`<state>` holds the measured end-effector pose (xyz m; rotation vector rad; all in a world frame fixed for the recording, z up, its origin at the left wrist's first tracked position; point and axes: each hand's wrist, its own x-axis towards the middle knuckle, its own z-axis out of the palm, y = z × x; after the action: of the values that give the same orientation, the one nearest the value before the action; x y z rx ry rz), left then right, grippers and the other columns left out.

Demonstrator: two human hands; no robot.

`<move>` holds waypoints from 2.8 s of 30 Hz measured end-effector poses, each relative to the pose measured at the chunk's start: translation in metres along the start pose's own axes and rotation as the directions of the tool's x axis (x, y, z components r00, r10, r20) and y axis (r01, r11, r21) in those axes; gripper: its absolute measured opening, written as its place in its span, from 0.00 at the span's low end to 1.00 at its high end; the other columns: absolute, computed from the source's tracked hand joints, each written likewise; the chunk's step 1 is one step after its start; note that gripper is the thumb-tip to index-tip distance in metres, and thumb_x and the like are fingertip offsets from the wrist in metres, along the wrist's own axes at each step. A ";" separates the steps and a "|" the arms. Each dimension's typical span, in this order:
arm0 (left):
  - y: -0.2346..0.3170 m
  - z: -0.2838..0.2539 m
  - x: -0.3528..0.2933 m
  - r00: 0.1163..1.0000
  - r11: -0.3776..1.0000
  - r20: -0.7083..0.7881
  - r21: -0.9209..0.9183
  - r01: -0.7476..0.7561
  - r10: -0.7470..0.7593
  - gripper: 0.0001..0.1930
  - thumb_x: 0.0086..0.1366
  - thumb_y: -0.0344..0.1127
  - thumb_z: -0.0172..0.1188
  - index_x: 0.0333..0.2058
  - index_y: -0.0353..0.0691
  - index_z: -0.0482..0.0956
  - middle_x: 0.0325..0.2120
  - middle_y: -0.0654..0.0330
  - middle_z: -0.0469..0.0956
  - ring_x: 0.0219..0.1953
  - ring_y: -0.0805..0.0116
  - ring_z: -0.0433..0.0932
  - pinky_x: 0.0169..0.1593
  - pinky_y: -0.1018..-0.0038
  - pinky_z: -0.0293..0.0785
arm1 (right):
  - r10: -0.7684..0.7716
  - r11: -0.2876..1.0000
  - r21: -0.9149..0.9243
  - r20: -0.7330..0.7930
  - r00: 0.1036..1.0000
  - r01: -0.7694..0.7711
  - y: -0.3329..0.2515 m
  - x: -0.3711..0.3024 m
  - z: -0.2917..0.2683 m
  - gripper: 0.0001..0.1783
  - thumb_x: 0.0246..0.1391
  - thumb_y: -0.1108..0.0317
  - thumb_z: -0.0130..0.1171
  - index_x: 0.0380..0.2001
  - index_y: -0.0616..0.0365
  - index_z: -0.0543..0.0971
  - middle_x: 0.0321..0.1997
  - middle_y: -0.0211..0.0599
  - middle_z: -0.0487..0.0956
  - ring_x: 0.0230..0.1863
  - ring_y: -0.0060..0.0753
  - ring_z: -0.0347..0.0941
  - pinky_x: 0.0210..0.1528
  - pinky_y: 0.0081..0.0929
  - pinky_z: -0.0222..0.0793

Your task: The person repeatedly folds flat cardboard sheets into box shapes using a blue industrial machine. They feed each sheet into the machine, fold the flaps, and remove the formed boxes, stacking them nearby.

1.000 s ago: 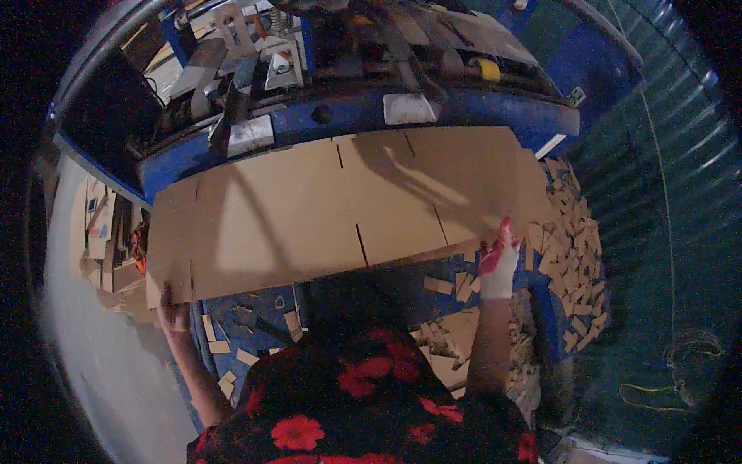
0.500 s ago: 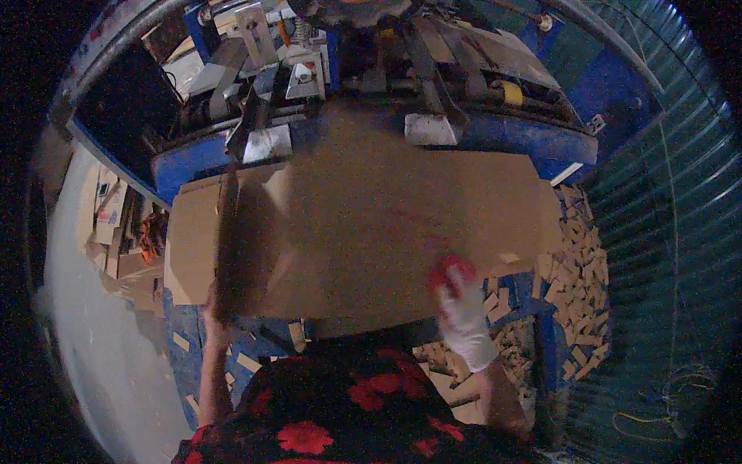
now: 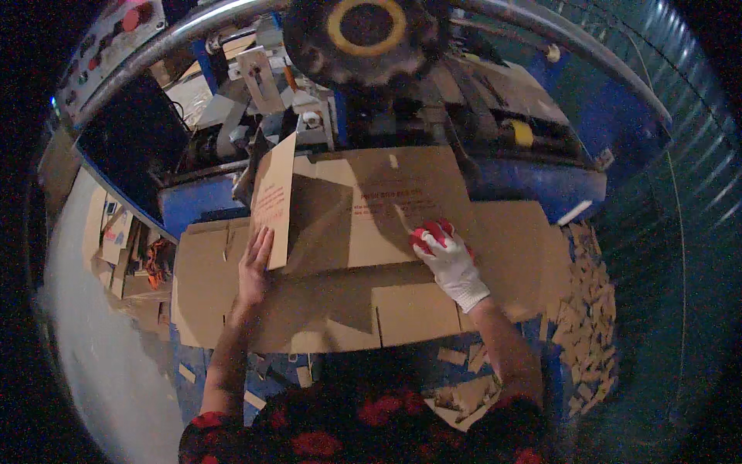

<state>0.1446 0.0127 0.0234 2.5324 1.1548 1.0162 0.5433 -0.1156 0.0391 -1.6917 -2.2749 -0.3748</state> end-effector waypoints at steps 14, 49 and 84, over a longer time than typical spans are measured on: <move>-0.066 0.069 0.146 0.980 0.999 -0.194 0.009 0.050 -0.047 0.28 0.59 0.29 0.53 0.59 0.33 0.61 0.52 0.43 0.70 0.54 0.46 0.69 0.59 0.62 0.64 | 0.302 0.945 -0.102 -0.095 0.949 -0.311 0.090 0.158 0.031 0.28 0.47 0.73 0.58 0.56 0.57 0.71 0.55 0.48 0.73 0.51 0.54 0.72 0.53 0.39 0.69; 0.019 -0.099 -0.178 0.750 0.562 0.087 -0.607 0.562 -0.656 0.25 0.56 0.27 0.63 0.53 0.38 0.72 0.51 0.56 0.74 0.50 0.59 0.75 0.50 0.64 0.71 | 0.500 0.768 0.370 0.165 0.850 -0.523 -0.135 -0.140 -0.098 0.31 0.47 0.71 0.61 0.58 0.51 0.69 0.64 0.48 0.63 0.67 0.49 0.53 0.62 0.45 0.58; 0.010 -0.026 -0.002 0.995 0.996 0.050 -0.010 0.089 -0.088 0.29 0.57 0.24 0.49 0.60 0.44 0.66 0.59 0.50 0.66 0.63 0.46 0.61 0.64 0.58 0.58 | -0.093 0.993 -0.088 -0.106 0.990 0.084 -0.019 0.015 0.007 0.27 0.46 0.75 0.52 0.53 0.52 0.73 0.61 0.39 0.67 0.62 0.52 0.61 0.62 0.46 0.59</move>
<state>0.1329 0.0018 0.0458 2.4586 1.2315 0.9314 0.5209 -0.1052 0.0369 -1.5701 -2.2884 -0.5751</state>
